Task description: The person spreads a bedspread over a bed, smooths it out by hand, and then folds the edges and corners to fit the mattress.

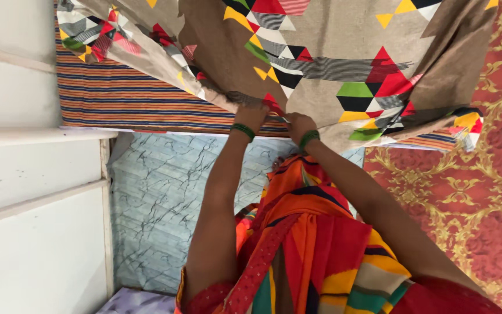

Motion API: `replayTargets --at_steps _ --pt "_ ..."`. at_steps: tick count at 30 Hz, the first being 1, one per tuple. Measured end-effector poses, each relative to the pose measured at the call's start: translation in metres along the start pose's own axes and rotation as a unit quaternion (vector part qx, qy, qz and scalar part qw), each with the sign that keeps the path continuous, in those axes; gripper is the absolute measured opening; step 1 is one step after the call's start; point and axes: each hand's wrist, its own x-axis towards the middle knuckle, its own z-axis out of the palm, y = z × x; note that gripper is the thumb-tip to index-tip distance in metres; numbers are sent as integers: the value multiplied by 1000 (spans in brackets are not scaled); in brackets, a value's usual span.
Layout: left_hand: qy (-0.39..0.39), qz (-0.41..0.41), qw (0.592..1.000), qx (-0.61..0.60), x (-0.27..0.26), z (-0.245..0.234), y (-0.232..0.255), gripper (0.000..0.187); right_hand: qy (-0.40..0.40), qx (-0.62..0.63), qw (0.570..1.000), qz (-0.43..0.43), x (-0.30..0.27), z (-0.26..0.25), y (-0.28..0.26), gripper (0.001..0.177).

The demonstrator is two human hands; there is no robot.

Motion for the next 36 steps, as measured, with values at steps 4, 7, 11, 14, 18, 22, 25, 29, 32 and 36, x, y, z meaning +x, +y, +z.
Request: replayTargets --at_steps 4,7,11,14,18,22,25,29,32,36 --pt "-9 -85 995 53 -21 18 -55 17 -23 -13 999 -33 -25 -13 -19 28" --pt "28 -133 987 81 -42 16 -81 23 -77 -30 997 1 -41 -6 -32 24" --pt "47 -139 984 98 -72 17 -91 20 -99 -23 995 23 -53 10 -27 26" --pt "52 -103 991 75 -89 26 -78 18 -132 -49 989 36 -53 14 -15 26" --pt "25 -136 990 37 -104 28 -64 21 -193 -46 978 64 -50 16 -20 30" --pt "19 -132 991 25 -110 18 -54 19 -130 -16 991 29 -44 10 -36 46" --pt "60 -94 994 2 -105 16 -39 18 -80 26 996 -22 -27 15 -52 52" --pt "91 -55 994 -24 -88 19 -9 10 -116 3 991 -74 -1 28 -71 67" --pt "125 -59 990 -40 -75 9 15 10 -161 -20 985 -59 12 26 -73 55" --pt "122 -35 990 -66 -75 0 16 27 -143 -6 988 -49 18 22 -64 25"
